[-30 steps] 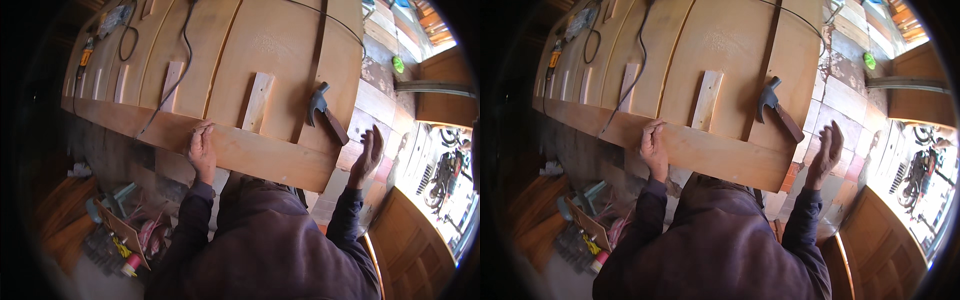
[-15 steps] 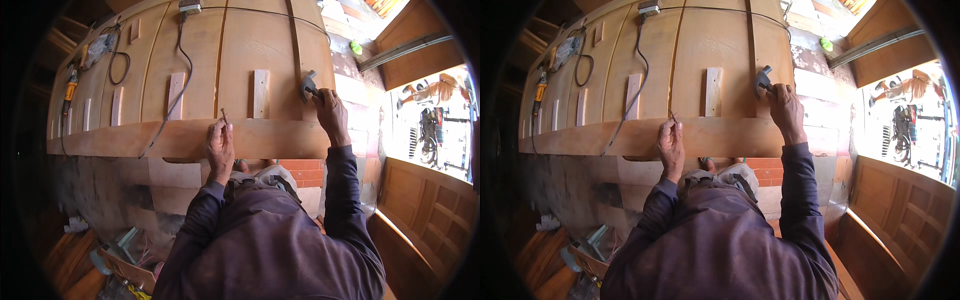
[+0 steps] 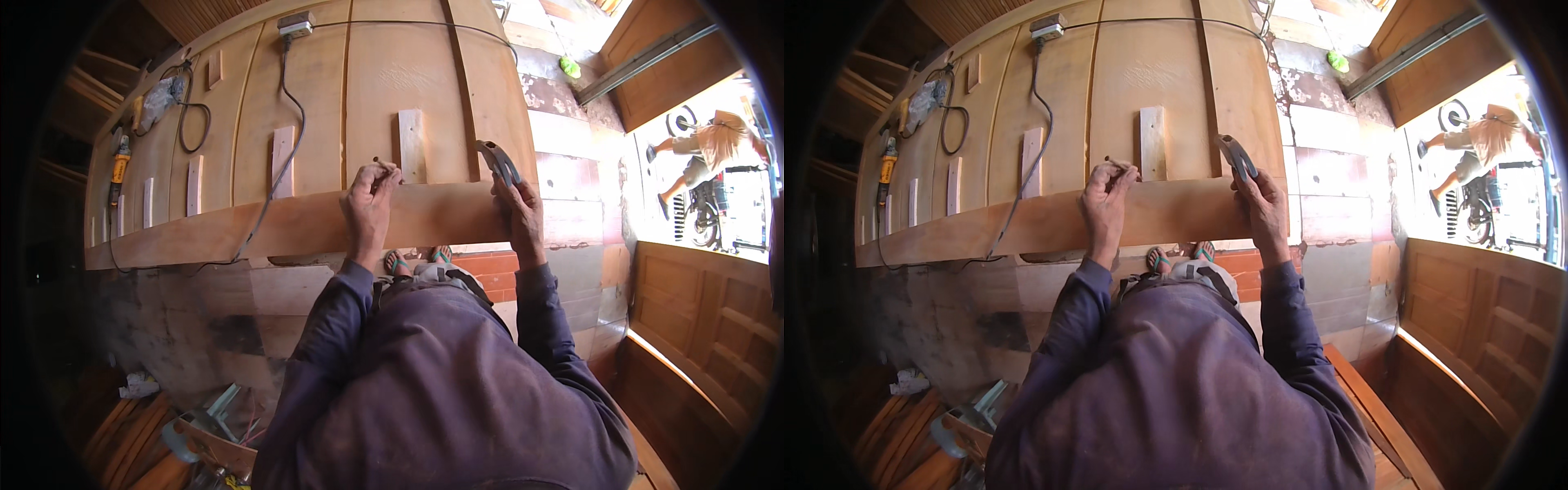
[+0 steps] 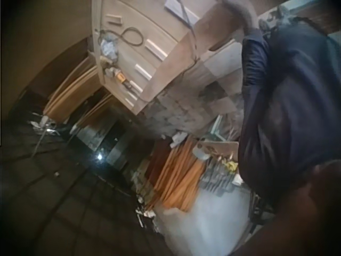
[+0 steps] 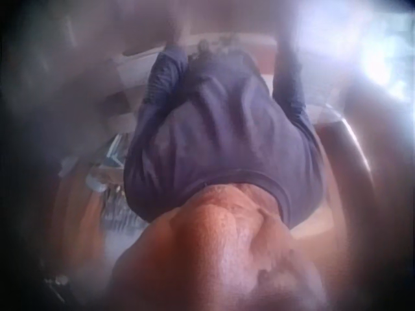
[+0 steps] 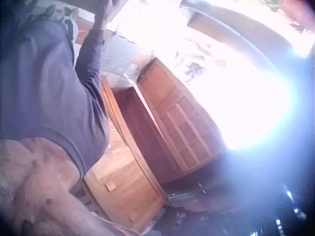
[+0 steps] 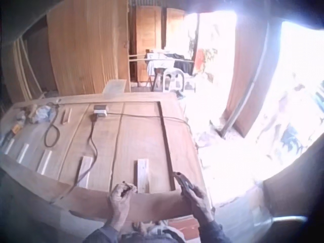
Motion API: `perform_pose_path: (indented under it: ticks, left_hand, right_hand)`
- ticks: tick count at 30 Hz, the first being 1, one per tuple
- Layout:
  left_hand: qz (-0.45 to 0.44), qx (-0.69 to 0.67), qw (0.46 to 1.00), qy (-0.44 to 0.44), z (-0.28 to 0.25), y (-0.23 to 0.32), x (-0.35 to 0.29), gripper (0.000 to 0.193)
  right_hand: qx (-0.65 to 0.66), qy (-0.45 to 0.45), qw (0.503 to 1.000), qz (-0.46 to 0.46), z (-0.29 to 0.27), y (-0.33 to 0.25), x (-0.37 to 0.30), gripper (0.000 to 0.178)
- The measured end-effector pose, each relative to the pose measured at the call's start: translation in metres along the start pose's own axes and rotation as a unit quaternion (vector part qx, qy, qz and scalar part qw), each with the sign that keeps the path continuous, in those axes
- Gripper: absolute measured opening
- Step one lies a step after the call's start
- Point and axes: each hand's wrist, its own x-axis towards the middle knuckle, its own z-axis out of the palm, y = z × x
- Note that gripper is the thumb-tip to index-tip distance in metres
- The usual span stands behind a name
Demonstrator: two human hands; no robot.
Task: The person retrieves nails, positions a wooden board across a wooden door panel, and hammers nails into wooden blocks across the panel using a hammer.
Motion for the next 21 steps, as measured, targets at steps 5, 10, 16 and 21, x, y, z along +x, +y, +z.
perform_pose_path:
  ticks: [5, 10, 16, 21]
  left_hand:
    - [0.029, 0.080, 0.996, -0.022, 0.020, -0.003, 0.006, 0.009]
    - [0.055, 0.079, 0.995, 0.001, 0.028, -0.008, 0.005, 0.010]
    - [0.086, 0.126, 0.988, -0.006, 0.028, -0.008, 0.005, 0.010]
    - [0.081, 0.119, 0.990, -0.006, 0.028, -0.009, 0.006, 0.009]
  right_hand:
    - [-0.008, -0.027, 0.999, -0.027, -0.003, 0.008, 0.006, 0.025]
    - [-0.036, -0.037, 0.997, -0.054, -0.007, 0.009, 0.007, 0.026]
    - [-0.034, -0.052, 0.997, -0.037, -0.005, 0.005, 0.005, 0.026]
    - [-0.031, -0.056, 0.997, -0.036, -0.008, 0.006, 0.006, 0.026]
